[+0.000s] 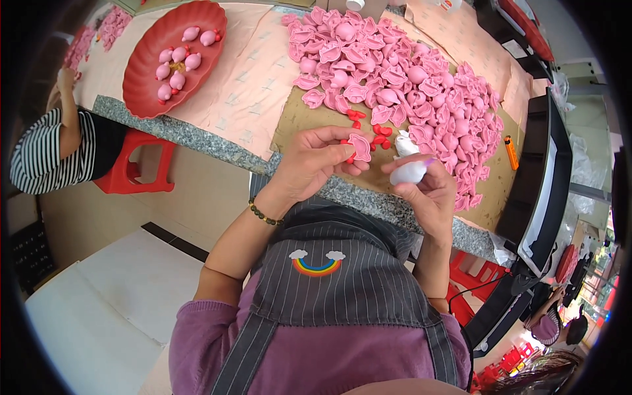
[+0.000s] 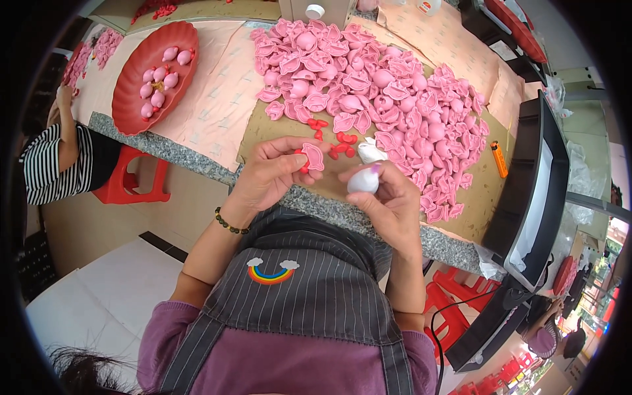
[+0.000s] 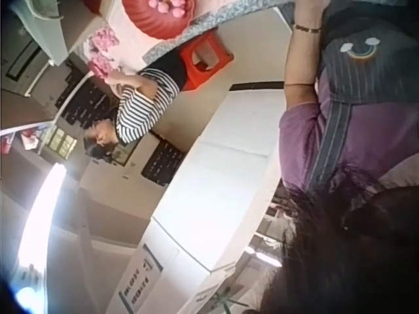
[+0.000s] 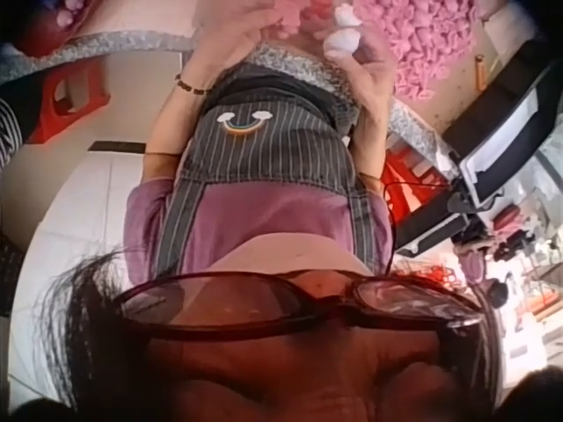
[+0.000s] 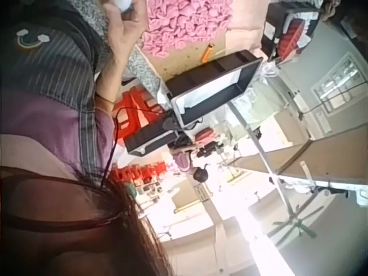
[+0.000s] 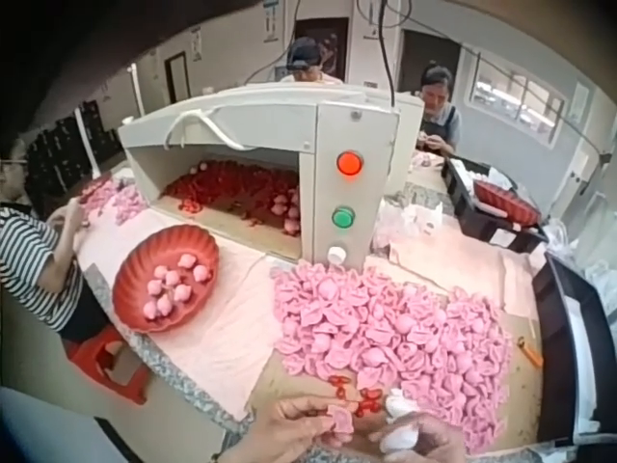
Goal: Assembling small pink plastic toy parts using glue at a factory workbench.
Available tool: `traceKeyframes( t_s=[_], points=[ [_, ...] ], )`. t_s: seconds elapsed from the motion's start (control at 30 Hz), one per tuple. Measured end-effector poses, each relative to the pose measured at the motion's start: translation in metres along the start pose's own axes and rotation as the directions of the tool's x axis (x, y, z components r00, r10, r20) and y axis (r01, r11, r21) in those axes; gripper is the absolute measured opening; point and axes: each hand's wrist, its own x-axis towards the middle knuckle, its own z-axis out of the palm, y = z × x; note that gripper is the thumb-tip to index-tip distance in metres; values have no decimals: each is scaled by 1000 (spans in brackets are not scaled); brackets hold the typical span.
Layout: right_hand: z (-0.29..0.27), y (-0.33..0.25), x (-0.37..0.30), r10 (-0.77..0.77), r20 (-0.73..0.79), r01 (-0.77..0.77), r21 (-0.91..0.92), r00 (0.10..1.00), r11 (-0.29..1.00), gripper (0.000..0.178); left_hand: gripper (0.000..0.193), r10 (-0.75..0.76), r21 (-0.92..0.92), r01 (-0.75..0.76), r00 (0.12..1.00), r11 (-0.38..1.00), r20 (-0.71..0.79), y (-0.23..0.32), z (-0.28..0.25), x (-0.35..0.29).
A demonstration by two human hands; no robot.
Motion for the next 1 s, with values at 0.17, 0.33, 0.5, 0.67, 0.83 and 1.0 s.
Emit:
traceKeyframes(
  t_s=[0.17, 0.33, 0.5, 0.67, 0.83, 1.0],
  points=[
    [-2, 3, -9, -129, -107, 114, -140, 986, 984, 30, 32, 17, 12, -17, 1000, 1000, 20, -2, 3, 1],
    [9, -15, -10, -304, -230, 179, -441, 925, 880, 31, 36, 9, 11, -10, 997, 1000, 82, -5, -5, 1],
    [9, -16, -7, -493, -138, 385, -460, 859, 800, 30, 36, 22, 50, -27, 996, 998, 81, -8, -5, 1],
    [14, -17, -5, -535, -144, 420, -465, 833, 779, 28, 37, 16, 51, -19, 998, 999, 59, -9, -4, 1],
    [18, -16, -3, -506, -109, 386, -516, 856, 765, 23, 39, 13, 39, -16, 997, 999, 74, -9, -3, 1],
    [18, -15, -3, -479, -115, 350, -541, 870, 765, 23, 40, 12, 48, -16, 997, 999, 75, -8, -1, 1]
  ],
)
